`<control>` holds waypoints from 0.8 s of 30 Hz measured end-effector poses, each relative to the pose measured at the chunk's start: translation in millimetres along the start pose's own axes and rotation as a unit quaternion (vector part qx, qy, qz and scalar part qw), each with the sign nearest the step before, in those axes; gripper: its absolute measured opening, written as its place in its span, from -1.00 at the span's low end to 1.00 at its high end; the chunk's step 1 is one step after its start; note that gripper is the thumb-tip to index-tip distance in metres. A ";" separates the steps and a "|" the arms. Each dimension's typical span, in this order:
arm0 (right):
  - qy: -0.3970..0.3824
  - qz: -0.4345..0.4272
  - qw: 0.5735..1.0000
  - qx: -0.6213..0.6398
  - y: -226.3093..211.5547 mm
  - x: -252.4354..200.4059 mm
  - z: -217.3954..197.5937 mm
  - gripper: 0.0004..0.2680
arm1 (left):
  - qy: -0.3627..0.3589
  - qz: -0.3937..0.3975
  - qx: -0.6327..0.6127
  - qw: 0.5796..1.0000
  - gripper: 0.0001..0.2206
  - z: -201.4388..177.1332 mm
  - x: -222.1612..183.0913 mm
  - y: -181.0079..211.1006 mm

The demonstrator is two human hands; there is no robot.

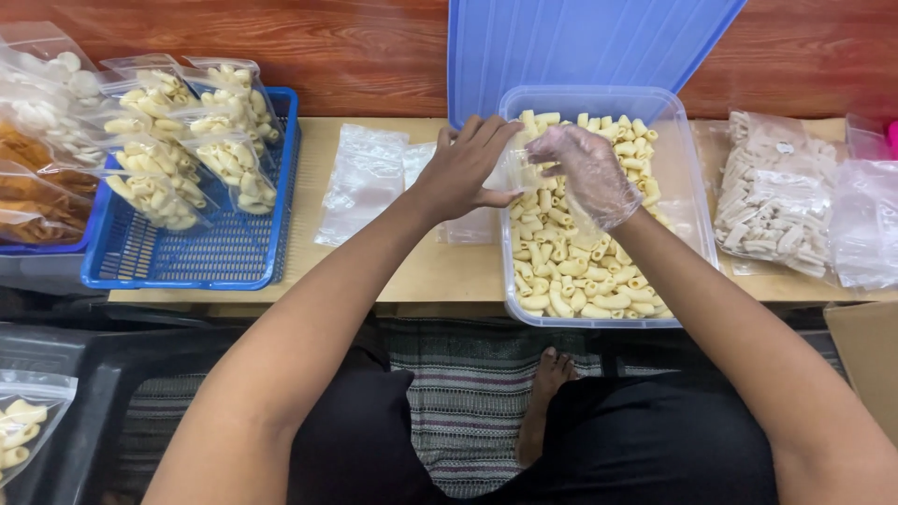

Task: Packing dry pasta from a large container into small plastic bags manually.

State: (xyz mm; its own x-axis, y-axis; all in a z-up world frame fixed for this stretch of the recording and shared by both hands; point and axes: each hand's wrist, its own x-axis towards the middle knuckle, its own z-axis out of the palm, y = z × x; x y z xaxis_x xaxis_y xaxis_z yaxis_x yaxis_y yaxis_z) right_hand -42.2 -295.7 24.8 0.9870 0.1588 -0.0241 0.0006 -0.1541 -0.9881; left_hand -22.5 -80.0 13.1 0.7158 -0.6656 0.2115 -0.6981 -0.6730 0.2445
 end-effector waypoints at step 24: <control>-0.172 0.068 0.792 -0.582 101.1 11.1 -57.5 -0.45 | -0.048 0.031 -0.039 0.998 -0.23 -2.7 1.1 2.5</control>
State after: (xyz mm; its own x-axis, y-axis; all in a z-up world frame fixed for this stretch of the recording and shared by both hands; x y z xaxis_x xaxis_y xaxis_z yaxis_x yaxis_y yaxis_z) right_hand -21.9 -365.6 -66.6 0.8883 0.2887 -0.3570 0.2432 -0.9554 -0.1674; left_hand -23.4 -81.5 16.5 0.6627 -0.7362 0.1371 -0.7351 -0.6045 0.3070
